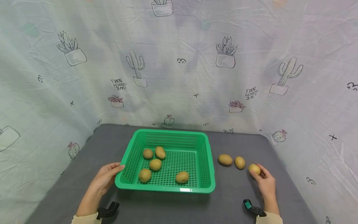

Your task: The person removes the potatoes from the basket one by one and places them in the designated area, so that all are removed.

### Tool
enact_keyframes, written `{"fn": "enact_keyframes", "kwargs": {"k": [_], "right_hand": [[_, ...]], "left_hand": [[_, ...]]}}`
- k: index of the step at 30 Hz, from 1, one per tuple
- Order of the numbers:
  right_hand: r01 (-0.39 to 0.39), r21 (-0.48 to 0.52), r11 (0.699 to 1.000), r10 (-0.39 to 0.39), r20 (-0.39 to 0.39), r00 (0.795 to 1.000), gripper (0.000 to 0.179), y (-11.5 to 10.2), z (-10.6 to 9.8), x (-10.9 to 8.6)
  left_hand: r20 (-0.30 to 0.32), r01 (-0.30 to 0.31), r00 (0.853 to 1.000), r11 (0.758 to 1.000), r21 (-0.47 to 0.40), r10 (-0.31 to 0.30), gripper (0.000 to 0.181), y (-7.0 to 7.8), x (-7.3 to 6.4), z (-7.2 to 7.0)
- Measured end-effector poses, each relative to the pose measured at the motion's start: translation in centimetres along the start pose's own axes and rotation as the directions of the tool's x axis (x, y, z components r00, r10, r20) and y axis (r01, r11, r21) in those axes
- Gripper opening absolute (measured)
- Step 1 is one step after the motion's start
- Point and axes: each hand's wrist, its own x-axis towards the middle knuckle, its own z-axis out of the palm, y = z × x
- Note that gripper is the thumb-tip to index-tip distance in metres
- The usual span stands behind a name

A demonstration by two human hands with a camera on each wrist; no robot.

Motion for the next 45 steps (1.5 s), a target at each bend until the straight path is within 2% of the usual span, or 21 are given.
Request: {"fn": "enact_keyframes", "kwargs": {"k": [10, 15, 23, 28, 34, 45], "right_hand": [[0.044, -0.145, 0.988, -0.032, 0.088, 0.996, 0.070, 0.2, -0.3, 1.2], [0.086, -0.167, 0.982, -0.070, 0.098, 0.993, 0.069, 0.3, -0.3, 1.9], [0.140, -0.224, 0.964, -0.117, 0.112, 0.987, 0.066, 0.4, -0.2, 2.7], [0.182, -0.246, 0.952, -0.155, 0.125, 0.980, 0.065, 0.5, 0.0, 3.1], [0.187, -0.233, 0.954, -0.157, 0.142, 0.977, 0.066, 0.7, 0.1, 3.1], [0.153, -0.168, 0.974, -0.124, 0.175, 0.977, 0.070, 0.6, 0.0, 2.9]], "left_hand": [[-0.006, 0.003, 1.000, 1.000, -0.007, -0.003, 0.040, 0.2, -0.2, 0.0], [-0.006, -0.002, 1.000, 1.000, 0.007, 0.002, 0.041, 0.1, -0.3, 0.0], [-0.011, 0.042, 0.999, 0.999, -0.015, -0.042, 0.041, -0.1, 0.0, 0.1], [-0.012, 0.031, 0.999, 0.999, -0.011, -0.031, 0.042, 0.0, 0.0, 0.0], [-0.013, 0.004, 1.000, 1.000, -0.006, -0.004, 0.040, 0.0, -0.1, 0.1], [-0.016, 0.002, 1.000, 1.000, -0.011, -0.002, 0.039, 0.0, -0.1, 0.1]]}}
